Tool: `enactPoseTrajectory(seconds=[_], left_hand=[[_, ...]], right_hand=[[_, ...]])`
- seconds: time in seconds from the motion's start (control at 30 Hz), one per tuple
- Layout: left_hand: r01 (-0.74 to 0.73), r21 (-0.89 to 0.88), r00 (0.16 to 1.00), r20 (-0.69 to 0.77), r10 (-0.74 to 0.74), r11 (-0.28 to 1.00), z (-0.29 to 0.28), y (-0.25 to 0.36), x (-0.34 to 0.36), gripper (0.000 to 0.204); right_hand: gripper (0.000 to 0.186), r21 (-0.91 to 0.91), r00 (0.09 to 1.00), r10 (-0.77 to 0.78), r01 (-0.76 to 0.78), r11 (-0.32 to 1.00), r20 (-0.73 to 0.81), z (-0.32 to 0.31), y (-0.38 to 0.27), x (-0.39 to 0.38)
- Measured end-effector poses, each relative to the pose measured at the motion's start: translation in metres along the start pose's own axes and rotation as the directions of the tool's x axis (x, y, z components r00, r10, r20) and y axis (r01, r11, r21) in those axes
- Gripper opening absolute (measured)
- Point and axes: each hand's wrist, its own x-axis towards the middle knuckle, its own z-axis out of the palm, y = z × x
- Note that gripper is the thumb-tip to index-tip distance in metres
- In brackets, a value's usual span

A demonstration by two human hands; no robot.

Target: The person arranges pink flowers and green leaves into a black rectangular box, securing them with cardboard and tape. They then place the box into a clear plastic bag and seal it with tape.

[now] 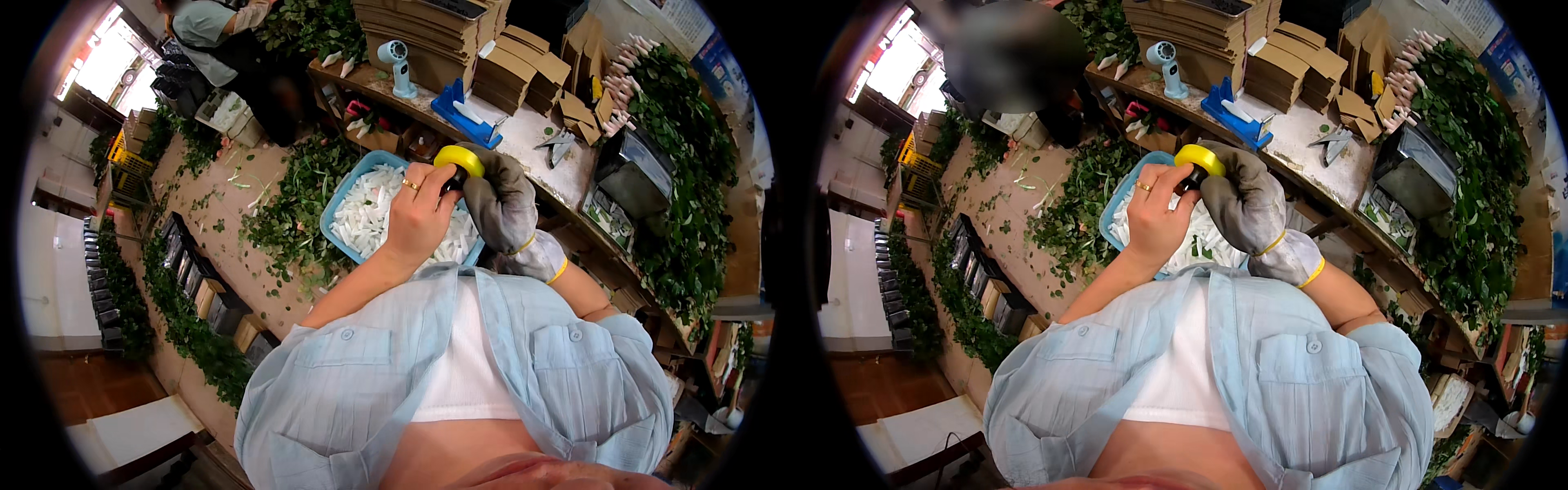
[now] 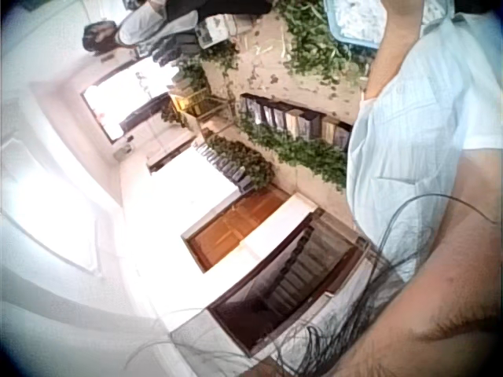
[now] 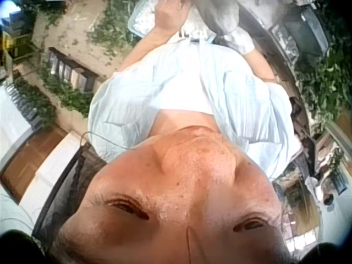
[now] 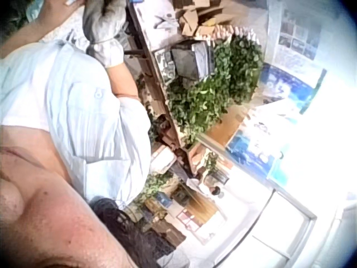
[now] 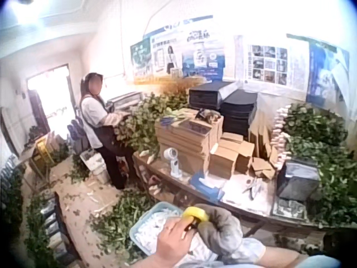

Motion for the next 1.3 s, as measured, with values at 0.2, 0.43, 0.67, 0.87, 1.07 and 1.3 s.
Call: enactPoseTrajectory(seconds=[0.2,0.43,0.67,0.87,1.07,1.3], left_hand=[[-0.04,-0.048,0.996,0.078,0.044,0.998,0.022,-0.004,0.007,0.045],[-0.051,-0.13,0.991,0.116,0.066,0.99,0.048,-0.01,0.014,0.045],[0.222,-0.455,0.97,0.197,-0.146,0.862,0.051,-0.037,0.01,0.047],[0.606,-0.632,0.793,0.529,-0.301,0.483,0.054,-0.032,0.013,0.058],[0.503,-0.471,0.842,0.457,-0.287,0.724,0.05,-0.031,0.007,0.052],[0.387,-0.293,0.899,0.331,-0.287,0.874,0.043,-0.026,0.006,0.036]], right_hand=[[0.034,-0.109,0.998,-0.049,0.044,0.993,-0.037,-0.022,0.01,0.0],[0.036,-0.141,0.996,-0.085,0.089,0.986,0.033,-0.052,0.014,0.01],[0.041,0.025,0.992,0.122,-0.123,0.992,0.043,-0.062,0.017,0.01],[0.042,0.002,0.996,0.036,-0.036,0.999,0.082,-0.06,0.017,0.004],[0.04,-0.156,0.996,-0.052,0.064,0.986,0.079,-0.058,0.017,-0.002],[0.037,-0.266,0.988,-0.121,0.142,0.954,0.094,-0.05,0.023,0.003]])
